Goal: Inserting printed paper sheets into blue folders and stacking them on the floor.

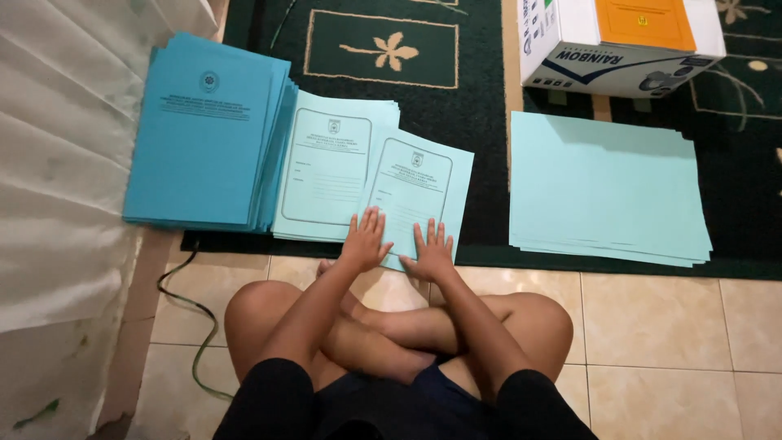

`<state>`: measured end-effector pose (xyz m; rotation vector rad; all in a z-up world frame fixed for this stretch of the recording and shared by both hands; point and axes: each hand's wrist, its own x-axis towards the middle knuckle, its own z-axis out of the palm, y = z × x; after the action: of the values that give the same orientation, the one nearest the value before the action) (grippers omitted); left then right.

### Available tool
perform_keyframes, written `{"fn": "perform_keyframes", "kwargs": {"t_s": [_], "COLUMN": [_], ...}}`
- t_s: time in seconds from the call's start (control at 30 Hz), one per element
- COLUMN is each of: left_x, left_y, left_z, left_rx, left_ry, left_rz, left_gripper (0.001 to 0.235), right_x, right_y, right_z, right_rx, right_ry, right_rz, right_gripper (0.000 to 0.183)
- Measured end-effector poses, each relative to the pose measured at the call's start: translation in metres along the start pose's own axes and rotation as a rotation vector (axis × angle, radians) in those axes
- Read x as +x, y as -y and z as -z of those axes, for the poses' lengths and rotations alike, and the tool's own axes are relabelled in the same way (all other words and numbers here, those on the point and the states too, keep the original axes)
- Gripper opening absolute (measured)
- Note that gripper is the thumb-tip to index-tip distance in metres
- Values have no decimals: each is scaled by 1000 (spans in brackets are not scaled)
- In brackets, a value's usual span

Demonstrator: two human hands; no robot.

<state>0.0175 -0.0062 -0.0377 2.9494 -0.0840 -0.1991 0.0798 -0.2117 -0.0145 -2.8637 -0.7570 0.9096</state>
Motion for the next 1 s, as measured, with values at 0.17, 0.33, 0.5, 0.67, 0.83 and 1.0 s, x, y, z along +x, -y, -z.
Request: {"fn": "perform_keyframes", "kwargs": {"t_s": [0.17, 0.33, 0.5, 0.67, 0.83, 1.0], "left_x": [44, 128, 222, 239, 187, 106], "left_y": [9, 28, 52, 51, 36, 16], "left_z": [10, -3, -23, -6, 9, 19], "left_rx": [-19, 39, 75, 66, 88, -3], "left_ry": [72, 116, 225, 256, 188, 108], "left_rz": [47, 125, 266, 310, 277, 255], "left_gripper": [81, 86, 94, 88, 83, 85], "right_x": [0, 12, 15, 15, 17, 18], "right_y": [1, -2, -5, -6, -8, -11], "right_z": [4, -9, -12, -11, -16, -26], "right_rx": [-48, 7, 14, 146, 117, 85], "right_ry": [52, 64, 92, 35, 67, -22], "right_rz": [19, 20, 30, 56, 38, 57], "right_gripper": [117, 128, 128, 131, 130, 132]}}
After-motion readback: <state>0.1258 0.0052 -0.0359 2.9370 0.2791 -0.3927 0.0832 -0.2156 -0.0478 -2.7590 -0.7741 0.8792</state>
